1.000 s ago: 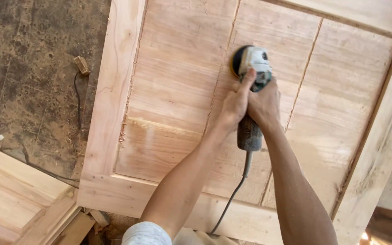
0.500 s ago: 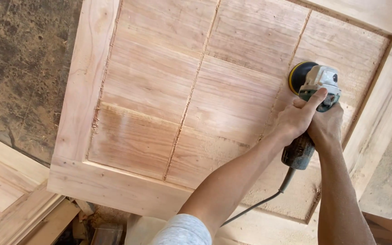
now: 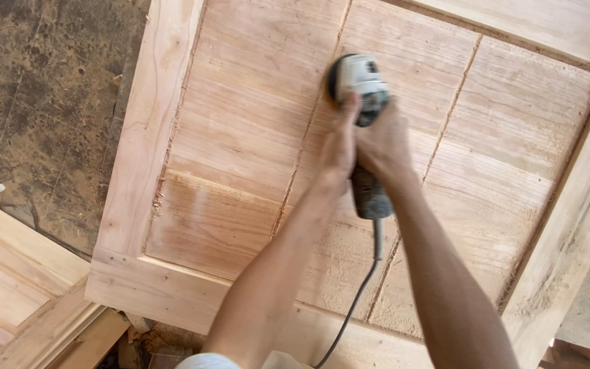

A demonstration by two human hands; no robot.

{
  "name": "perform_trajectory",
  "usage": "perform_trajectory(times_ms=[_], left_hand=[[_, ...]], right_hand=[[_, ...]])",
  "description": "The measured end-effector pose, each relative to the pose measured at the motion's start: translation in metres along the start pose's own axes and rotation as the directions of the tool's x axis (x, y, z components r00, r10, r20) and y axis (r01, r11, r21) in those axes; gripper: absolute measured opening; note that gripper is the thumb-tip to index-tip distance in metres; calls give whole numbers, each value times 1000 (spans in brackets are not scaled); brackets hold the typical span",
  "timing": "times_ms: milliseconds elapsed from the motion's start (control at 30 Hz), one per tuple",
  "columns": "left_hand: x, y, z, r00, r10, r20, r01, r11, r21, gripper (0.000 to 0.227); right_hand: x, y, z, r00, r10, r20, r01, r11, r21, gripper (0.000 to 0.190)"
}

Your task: The person smooths a wooden door panel using an electric angle grinder with a sanding disc, holding the tool with both hands and occasionally wiping the panel by hand to check the surface.

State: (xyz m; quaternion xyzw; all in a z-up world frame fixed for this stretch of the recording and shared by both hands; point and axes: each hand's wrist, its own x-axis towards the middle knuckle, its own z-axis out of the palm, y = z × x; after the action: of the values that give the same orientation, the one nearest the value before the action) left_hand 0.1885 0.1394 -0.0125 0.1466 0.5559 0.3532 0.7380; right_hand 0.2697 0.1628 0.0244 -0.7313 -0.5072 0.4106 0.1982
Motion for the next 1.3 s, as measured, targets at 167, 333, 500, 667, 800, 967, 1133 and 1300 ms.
perform_trajectory(times_ms=[167,333,500,667,800,967,1133,1300], left_hand=[[-23,2,-35,993,106,48,-98,984,-146,111],[-45,-7,-12,998,55,16,-53,991,-119,109],[-46,-49,67,997,-77,13,73,976,205,115],[-48,-97,149,950,-228,214,92,858,505,120],[-57,-147,198,926,-257,278,55,817,574,114],[-71,-157,173,934,-202,295,-7,816,578,105],[-96,-138,108,949,-255,184,155,888,433,101],[-102,-123,79,994,-92,63,63,929,365,95]], right_hand=[[-22,-29,23,994,69,89,-64,996,-60,76],[-48,-6,-3,989,128,67,-118,984,-130,79],[-64,68,-67,966,190,-175,-189,982,21,73],[-85,148,-136,919,335,-209,-316,941,122,43],[-114,169,-175,864,353,-358,-339,935,104,45],[-133,187,-158,853,400,-335,-369,916,155,49],[-140,133,-106,879,445,-173,-423,894,149,77],[-142,118,-85,905,406,-128,-399,914,76,77]])
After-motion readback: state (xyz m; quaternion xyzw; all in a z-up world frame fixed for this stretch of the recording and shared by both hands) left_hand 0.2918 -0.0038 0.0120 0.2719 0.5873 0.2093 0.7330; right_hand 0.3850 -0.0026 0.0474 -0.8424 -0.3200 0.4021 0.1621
